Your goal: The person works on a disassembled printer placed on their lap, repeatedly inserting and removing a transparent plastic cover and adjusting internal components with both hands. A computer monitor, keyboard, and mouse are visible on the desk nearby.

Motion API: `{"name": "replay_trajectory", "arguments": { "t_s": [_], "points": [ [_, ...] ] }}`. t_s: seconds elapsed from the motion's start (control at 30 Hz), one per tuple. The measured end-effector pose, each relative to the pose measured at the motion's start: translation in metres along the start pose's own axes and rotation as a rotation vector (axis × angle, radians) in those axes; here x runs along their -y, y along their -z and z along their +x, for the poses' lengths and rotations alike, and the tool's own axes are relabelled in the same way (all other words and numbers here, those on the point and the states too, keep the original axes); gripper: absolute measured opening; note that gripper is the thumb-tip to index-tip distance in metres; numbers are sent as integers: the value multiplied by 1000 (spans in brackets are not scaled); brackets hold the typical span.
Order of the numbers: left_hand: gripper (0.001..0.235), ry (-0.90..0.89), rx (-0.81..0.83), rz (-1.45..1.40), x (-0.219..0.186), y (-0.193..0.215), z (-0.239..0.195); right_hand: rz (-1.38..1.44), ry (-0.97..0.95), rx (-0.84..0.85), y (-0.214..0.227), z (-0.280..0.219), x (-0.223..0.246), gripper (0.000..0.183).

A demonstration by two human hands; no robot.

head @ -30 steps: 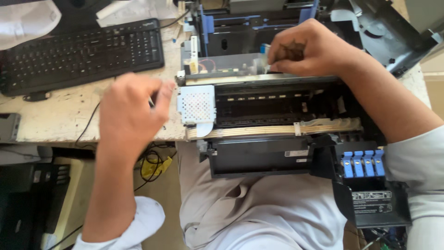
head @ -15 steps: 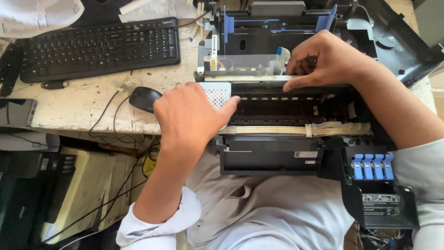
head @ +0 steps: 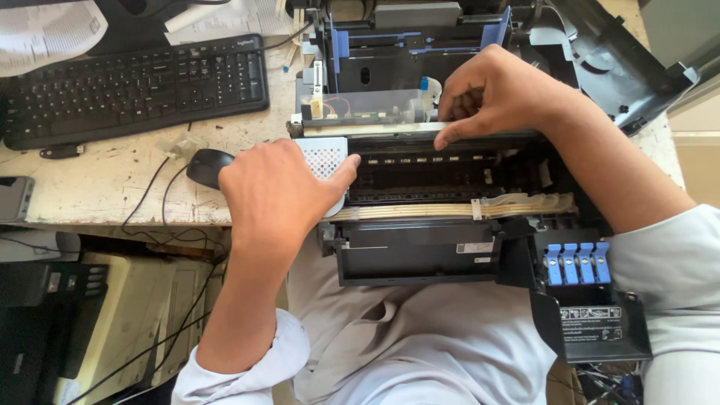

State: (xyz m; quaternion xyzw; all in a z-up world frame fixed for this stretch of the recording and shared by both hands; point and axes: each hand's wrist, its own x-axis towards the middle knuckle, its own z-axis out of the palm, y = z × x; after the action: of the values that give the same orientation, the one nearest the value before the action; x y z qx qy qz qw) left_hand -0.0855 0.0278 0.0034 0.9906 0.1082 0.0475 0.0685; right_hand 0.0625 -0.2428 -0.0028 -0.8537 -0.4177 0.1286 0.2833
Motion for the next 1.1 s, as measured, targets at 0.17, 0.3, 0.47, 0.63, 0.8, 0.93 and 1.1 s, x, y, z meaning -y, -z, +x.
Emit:
{"name": "replay_trajectory", "arguments": {
  "t_s": [0.17,0.3,0.47,0.63,0.8,0.93,1.1],
  "points": [
    [72,-94,19,30,-12,-2,1,11,-20,-22,3,-2,2,31],
    [67,-117,111,5,-26,-4,-1,-5,-17,-15,4,-4,0,32],
    [58,-160,61,-27,-21,-2,-4,10,-36,-11,4,-3,0,32],
    [42,-141,74,-223,-3,0,-18,-4,19,-24,6,-4,-1,32],
    [31,-246,-48,-458,17,-10,-37,-3,-3,-16,6,-5,-1,31],
    [27,-116,-55,-655,35,-20,-40,-21,-17,-15,7,-6,2,31],
    [23,-195,-115,-729,44,-37,-40,-16,-15,-11,7,-6,0,29]
  ]
}}
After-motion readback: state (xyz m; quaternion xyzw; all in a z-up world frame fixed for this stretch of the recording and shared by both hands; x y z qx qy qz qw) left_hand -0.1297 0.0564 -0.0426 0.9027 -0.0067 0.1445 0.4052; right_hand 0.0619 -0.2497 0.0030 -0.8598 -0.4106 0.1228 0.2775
